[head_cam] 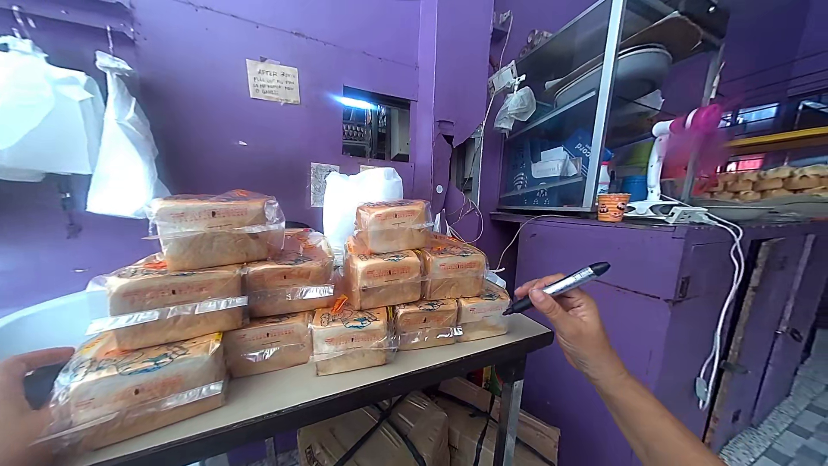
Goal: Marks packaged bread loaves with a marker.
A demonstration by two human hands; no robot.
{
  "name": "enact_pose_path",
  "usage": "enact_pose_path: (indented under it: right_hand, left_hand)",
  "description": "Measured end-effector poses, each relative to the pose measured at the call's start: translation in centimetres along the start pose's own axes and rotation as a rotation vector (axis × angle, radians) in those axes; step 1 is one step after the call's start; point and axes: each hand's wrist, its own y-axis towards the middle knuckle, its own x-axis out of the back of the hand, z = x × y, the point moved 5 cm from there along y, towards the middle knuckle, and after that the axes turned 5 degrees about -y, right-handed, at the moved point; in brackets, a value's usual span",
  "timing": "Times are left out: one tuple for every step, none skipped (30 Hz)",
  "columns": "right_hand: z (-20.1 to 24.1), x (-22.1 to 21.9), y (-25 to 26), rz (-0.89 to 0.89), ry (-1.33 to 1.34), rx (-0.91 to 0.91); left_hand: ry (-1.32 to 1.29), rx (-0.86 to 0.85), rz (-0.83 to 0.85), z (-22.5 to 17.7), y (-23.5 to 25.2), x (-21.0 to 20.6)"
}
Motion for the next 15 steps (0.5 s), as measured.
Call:
enact_pose_path:
  right_hand:
    - [0.0, -0.1, 0.0, 0.008, 0.004, -0.003]
    - [0.0, -0.2, 0.0, 0.016, 0.005, -0.008]
    - [0.0, -0.3, 0.0, 0.023, 0.005, -0.013]
    - [0.0, -0.4, 0.0, 0.026, 0.009, -0.017]
    - [0.0, -0.5, 0.0, 0.026, 0.016, -0.020]
    - [-0.1, -0.6, 0.0, 0.024, 0.023, -0.025]
    - [-0.2, -0.7, 0.0, 0.025, 0.027, -0.031]
    - [-0.3, -0.8, 0.0, 0.026, 0.032, -0.038]
    - [-0.3, -0.8, -0.1, 0.026, 0.034, -0.045]
    - [-0.4, -0.9, -0.1, 0.024, 0.036, -0.050]
    - [-0.4, -0.9, -0.1, 0.023, 0.035, -0.053]
    - [-0.5, -0.9, -0.2, 0.022, 0.032, -0.055]
    - [-0.5, -0.9, -0.2, 0.022, 0.032, -0.055]
    - [-0.6, -0.8, -0.2, 0.021, 0.032, -0.054]
    - [-0.6, -0.8, -0.1, 0.019, 0.036, -0.049]
  left_hand:
    - [0.007, 0.003, -0.001, -0.1, 0.0, 0.0]
    - [0.011, 0.002, -0.001, -0.2, -0.1, 0.0]
    - [0.011, 0.001, 0.004, -0.3, -0.2, 0.0]
    - [0.014, -0.001, 0.008, -0.4, -0.2, 0.1]
    - [0.022, -0.006, 0.009, -0.4, -0.1, 0.1]
    - [0.034, -0.010, 0.008, -0.2, 0.0, 0.1]
    - [0.039, -0.014, 0.010, -0.1, 0.1, 0.1]
    - [0.035, -0.018, 0.011, 0.0, 0.2, 0.1]
    - [0.025, -0.027, 0.012, 0.1, 0.2, 0.1]
    - [0.020, -0.043, 0.008, 0.3, 0.3, 0.1]
    - [0.013, -0.048, 0.009, 0.1, 0.1, 0.1]
    - [0.020, -0.031, 0.008, -0.4, -0.1, 0.1]
    - [0.049, 0.022, 0.009, -1.6, -0.7, 0.1]
    - [0.086, 0.109, 0.024, -3.7, -1.7, 0.2]
    - [0.103, 0.160, 0.036, -5.4, -2.5, 0.3]
